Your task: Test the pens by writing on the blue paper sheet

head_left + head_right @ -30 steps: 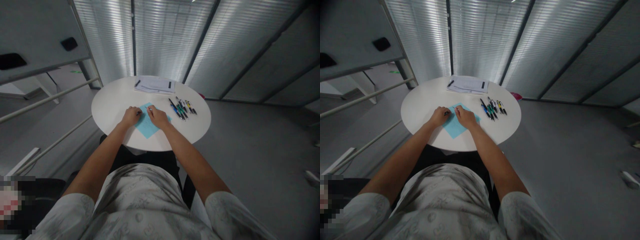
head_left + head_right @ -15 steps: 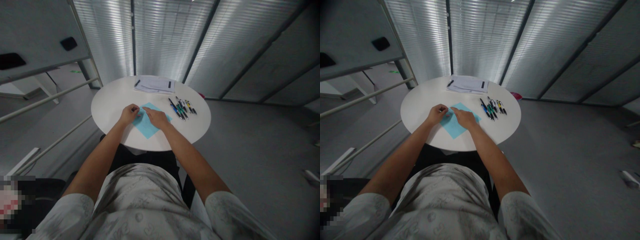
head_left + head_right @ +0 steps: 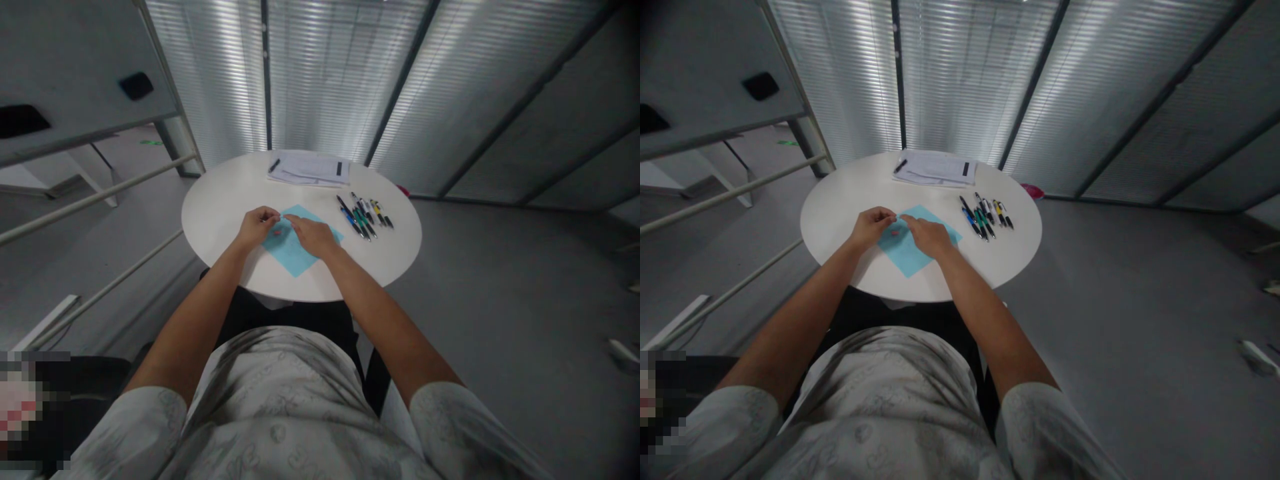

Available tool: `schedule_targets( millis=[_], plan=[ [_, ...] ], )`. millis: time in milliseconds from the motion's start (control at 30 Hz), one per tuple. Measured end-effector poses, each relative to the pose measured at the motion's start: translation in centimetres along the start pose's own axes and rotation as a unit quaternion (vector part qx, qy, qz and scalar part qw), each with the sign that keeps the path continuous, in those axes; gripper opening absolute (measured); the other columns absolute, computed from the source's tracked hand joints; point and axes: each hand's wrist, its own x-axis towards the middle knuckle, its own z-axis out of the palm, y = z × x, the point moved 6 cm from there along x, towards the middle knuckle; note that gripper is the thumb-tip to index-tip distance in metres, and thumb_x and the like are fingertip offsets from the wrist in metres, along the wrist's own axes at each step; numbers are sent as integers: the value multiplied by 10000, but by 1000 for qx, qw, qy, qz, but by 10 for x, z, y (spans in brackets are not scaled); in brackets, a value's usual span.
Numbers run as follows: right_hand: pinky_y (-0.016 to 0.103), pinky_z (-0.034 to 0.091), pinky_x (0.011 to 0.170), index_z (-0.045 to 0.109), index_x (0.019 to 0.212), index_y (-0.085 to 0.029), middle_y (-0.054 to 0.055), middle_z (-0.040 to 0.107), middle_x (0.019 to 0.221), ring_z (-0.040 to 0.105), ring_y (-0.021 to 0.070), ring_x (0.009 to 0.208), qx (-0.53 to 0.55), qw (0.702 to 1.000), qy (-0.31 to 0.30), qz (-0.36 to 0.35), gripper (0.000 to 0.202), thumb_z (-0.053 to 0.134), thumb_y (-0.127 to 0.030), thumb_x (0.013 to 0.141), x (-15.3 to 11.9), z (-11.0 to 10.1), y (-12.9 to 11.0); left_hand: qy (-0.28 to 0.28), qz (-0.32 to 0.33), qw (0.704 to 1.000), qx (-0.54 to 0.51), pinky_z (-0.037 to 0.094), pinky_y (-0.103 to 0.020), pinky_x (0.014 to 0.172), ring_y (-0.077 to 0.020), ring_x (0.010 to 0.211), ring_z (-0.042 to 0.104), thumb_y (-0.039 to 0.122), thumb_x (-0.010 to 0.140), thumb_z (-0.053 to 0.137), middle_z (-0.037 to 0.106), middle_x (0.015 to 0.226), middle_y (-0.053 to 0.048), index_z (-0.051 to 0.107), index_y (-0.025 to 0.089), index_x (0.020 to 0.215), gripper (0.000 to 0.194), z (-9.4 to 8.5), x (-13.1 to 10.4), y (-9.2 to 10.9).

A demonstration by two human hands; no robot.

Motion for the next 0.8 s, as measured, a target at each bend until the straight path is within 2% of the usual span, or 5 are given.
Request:
schedule_targets(
  millis=[800],
  plan=[
    [348, 473, 852, 468, 1428, -298, 56, 662, 1297, 645, 231, 1094, -9, 1000, 17, -17, 458, 220, -394, 1055, 0, 3, -3, -27, -18, 999, -11, 578, -316, 643, -125, 652, 604, 264, 696, 705, 666, 735, -34, 685, 116, 771, 167, 5, -1, 0]
  ],
)
